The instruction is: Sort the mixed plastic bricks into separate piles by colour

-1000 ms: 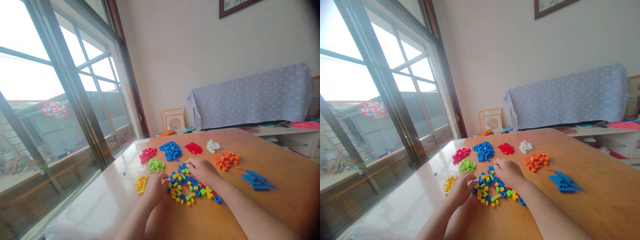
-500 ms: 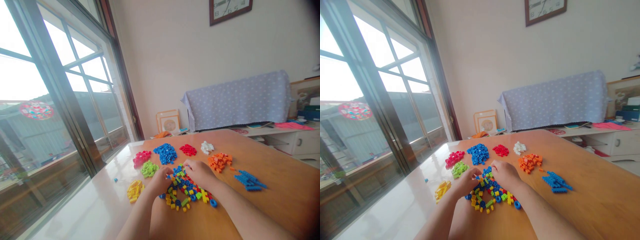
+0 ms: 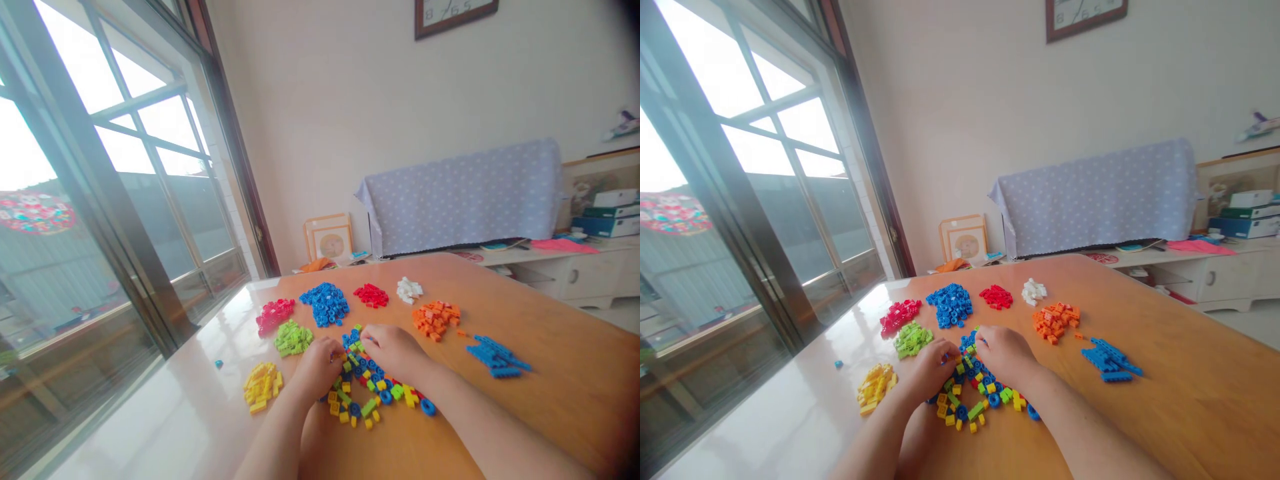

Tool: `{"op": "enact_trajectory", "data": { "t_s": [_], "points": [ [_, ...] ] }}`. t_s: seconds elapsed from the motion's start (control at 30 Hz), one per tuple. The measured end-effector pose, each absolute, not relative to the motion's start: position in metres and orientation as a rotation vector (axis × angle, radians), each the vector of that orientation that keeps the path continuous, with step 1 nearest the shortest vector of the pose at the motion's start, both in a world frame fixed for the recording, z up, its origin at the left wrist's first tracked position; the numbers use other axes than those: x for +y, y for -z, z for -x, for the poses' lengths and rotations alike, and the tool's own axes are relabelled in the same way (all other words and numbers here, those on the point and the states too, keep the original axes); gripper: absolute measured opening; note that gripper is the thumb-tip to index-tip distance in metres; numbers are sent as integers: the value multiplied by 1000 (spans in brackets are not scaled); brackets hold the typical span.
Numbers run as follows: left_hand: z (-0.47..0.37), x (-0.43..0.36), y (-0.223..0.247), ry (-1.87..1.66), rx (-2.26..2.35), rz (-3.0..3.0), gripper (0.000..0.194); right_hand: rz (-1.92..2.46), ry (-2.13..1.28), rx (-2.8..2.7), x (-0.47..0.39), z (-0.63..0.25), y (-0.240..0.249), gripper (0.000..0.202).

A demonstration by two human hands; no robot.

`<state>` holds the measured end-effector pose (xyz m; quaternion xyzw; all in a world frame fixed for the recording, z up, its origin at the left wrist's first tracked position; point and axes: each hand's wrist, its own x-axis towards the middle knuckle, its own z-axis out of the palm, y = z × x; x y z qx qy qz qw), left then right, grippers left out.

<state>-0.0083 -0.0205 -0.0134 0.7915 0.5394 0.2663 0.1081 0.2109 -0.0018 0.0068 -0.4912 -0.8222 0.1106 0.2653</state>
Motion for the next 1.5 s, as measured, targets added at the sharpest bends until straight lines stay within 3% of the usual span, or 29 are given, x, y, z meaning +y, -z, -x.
{"op": "enact_trajectory", "data": {
  "t_s": [0.2,0.43,0.63,1.5],
  "points": [
    [5,-18,12,-953,1559,-2055,17,1298,-352,-2227,-1,-207,-1,23],
    [-3,-28,-3,-1086,1221,-1522,28,1164,-499,-2168,-12,-196,-7,27],
    [-5,-33,-8,-1122,1112,-1374,25,1081,-509,-2139,-16,-192,-13,20],
    [0,-27,3,-1144,1067,-1382,36,1144,-541,-2111,-15,-193,-8,16]
  ]
}}
